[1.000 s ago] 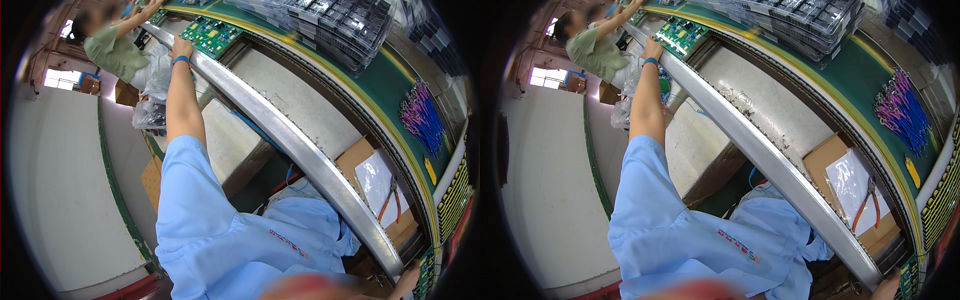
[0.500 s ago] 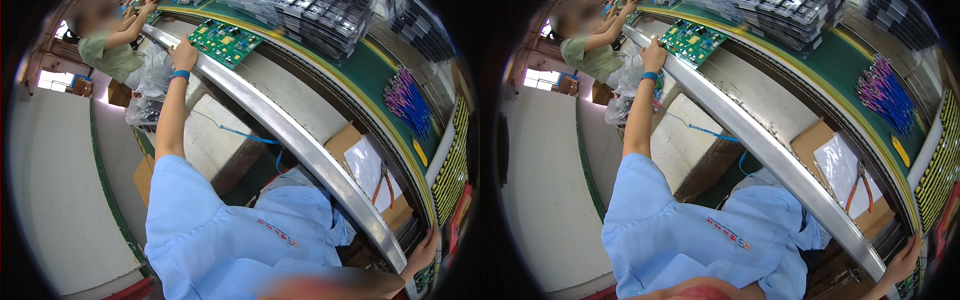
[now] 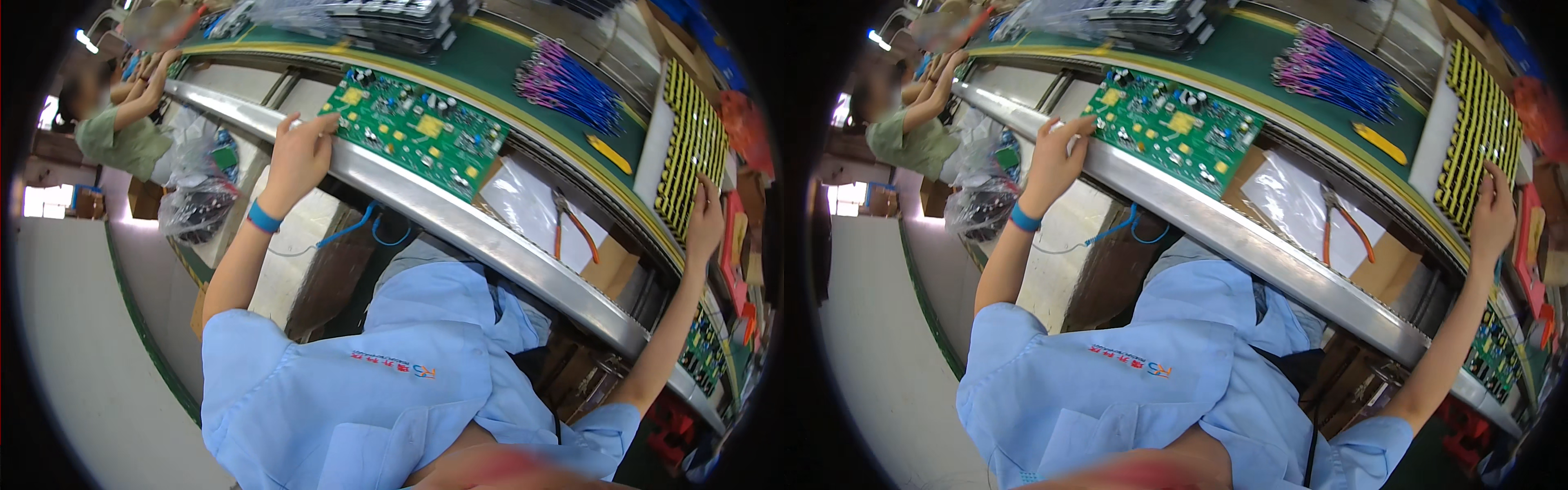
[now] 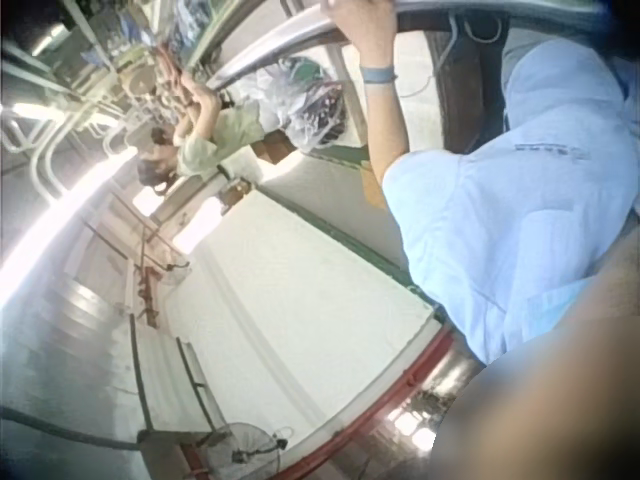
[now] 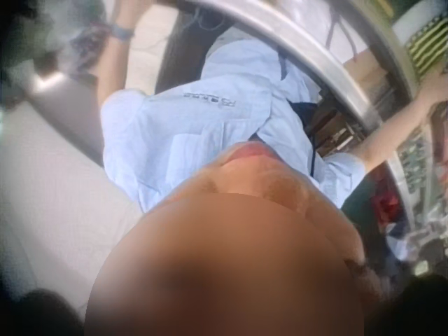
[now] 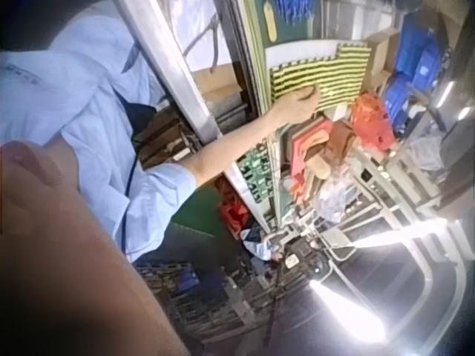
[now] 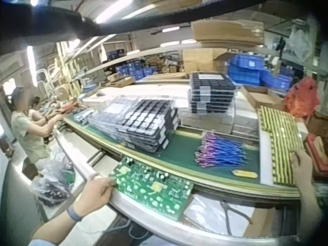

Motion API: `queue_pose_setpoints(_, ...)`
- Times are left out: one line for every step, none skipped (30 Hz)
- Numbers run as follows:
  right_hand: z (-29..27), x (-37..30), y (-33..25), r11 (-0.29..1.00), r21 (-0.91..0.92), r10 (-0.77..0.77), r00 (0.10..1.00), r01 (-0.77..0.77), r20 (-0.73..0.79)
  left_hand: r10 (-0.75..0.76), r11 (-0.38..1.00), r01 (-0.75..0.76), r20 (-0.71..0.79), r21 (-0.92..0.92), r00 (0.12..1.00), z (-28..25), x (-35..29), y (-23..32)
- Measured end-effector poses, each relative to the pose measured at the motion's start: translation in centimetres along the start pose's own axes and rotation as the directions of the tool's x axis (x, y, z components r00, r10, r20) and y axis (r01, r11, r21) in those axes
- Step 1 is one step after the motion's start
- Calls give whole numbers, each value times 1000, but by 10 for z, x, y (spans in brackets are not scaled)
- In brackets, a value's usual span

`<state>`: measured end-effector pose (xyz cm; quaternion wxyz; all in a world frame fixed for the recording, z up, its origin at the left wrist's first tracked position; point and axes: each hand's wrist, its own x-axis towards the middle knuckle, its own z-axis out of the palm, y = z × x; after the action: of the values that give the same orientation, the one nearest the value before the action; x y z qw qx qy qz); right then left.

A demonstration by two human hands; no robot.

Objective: Assembling electronic components on a printed circuit board at a factory assembly line.

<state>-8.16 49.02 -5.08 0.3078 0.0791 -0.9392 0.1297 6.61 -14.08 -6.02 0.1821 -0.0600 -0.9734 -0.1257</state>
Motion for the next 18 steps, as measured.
queue_pose_setpoints(6,-5,7,999,-34,28,1000,-28,2,23,1000,-23,8,-13,1000,-2,5,17)
queue_pose_setpoints(11,-11,11,997,-62,57,998,-56,10,30,995,-22,82,-98,996,-4,9,35)
queue_pose_setpoints(10,-12,10,996,-62,61,998,-59,33,33,984,-4,157,-180,987,-10,7,50)
queue_pose_setpoints(8,-13,7,996,-64,68,996,-64,57,43,982,-10,173,-189,984,-13,6,63)
queue_pose_setpoints(7,-13,3,995,4,103,990,-104,97,86,978,-39,222,-207,971,-14,6,75)
queue_pose_setpoints(7,-13,4,992,-10,127,987,-126,103,138,970,-74,269,-233,953,-15,10,89)
queue_pose_setpoints(9,-13,6,995,17,92,992,-94,85,161,970,-82,349,-230,923,-17,13,101)
queue_pose_setpoints(9,-13,5,997,42,55,996,-58,67,179,966,-94,362,-243,915,-17,15,112)
queue_pose_setpoints(6,-13,3,997,24,76,995,-78,71,233,953,-134,375,-272,897,-16,18,123)
queue_pose_setpoints(3,-13,-2,996,11,84,993,-85,78,287,937,-174,385,-302,877,-13,21,133)
queue_pose_setpoints(-1,-14,-6,996,-10,91,992,-91,82,346,914,-216,381,-342,858,-7,26,140)
queue_pose_setpoints(4,-13,-9,997,-2,77,995,-77,67,348,914,-215,392,-345,852,-4,26,147)
queue_pose_setpoints(8,-14,-12,996,-6,94,993,-94,76,397,890,-247,385,-384,833,-1,26,154)
queue_pose_setpoints(6,-13,-14,993,-22,113,990,-112,80,453,858,-283,369,-430,812,2,29,161)
queue_pose_setpoints(5,-14,-15,992,-21,127,988,-125,90,489,844,-321,369,-430,791,3,31,167)
queue_pose_setpoints(3,-15,-18,991,-31,134,987,-132,93,496,838,-323,369,-440,786,4,34,171)
queue_pose_setpoints(2,-15,-20,991,-36,134,986,-131,95,518,832,-352,376,-428,768,6,37,175)
queue_pose_setpoints(1,-15,-21,991,-40,133,986,-129,97,538,826,-380,382,-415,752,7,41,177)
